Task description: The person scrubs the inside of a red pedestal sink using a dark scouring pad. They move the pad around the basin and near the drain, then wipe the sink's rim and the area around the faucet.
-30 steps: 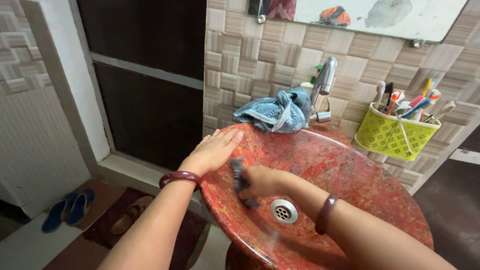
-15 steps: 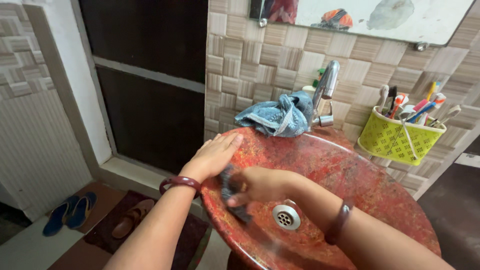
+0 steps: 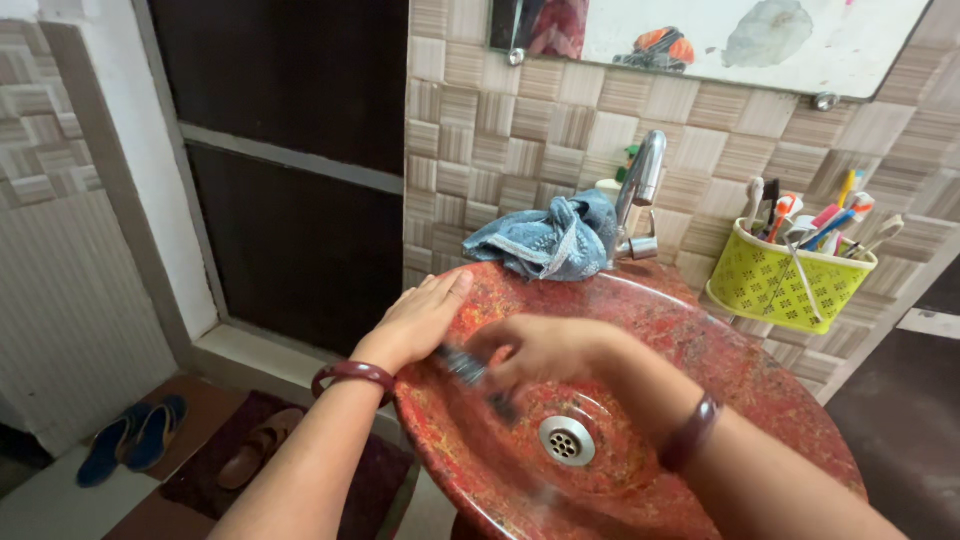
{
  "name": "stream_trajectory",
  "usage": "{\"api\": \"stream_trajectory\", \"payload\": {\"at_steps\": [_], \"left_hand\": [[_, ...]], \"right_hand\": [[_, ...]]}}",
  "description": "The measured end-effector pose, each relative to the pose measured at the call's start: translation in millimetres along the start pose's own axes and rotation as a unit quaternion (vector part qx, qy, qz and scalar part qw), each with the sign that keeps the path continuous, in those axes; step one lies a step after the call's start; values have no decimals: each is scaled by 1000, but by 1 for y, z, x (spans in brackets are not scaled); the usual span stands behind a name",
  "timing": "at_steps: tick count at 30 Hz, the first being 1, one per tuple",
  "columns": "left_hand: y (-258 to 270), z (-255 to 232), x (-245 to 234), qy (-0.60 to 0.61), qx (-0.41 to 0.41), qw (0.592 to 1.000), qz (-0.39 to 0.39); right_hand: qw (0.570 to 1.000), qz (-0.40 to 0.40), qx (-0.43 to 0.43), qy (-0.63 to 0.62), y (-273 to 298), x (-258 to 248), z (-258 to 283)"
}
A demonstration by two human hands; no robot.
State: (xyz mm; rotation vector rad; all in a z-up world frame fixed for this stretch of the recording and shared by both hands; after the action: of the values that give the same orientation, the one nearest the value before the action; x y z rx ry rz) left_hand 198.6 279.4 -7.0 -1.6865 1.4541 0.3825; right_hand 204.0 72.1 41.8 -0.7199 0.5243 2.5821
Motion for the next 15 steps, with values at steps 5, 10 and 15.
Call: {"api": "stream_trajectory", "payload": {"at_steps": [5,10,15], "left_hand": [[2,0,0,2,-5,1000,-7],[1,0,1,-16,-13,1000,-1],[-1,-1,1,-24,-23,999,18]], "right_hand": [[964,-46,66,252,-15,32,-1],[917,-41,139,372,-33,15,-69],[967,-91,-39,236,-38,15,-46]]}}
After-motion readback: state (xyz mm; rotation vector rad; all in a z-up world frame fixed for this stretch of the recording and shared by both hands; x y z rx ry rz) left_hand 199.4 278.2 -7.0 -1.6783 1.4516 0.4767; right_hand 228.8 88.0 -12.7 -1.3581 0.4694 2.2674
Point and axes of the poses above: each hand's wrist, its own y-axis away from the middle knuckle, its own x-axis out of the palm, z = x × y, the point moved 1 cm from there along -y, towards the middle knuckle
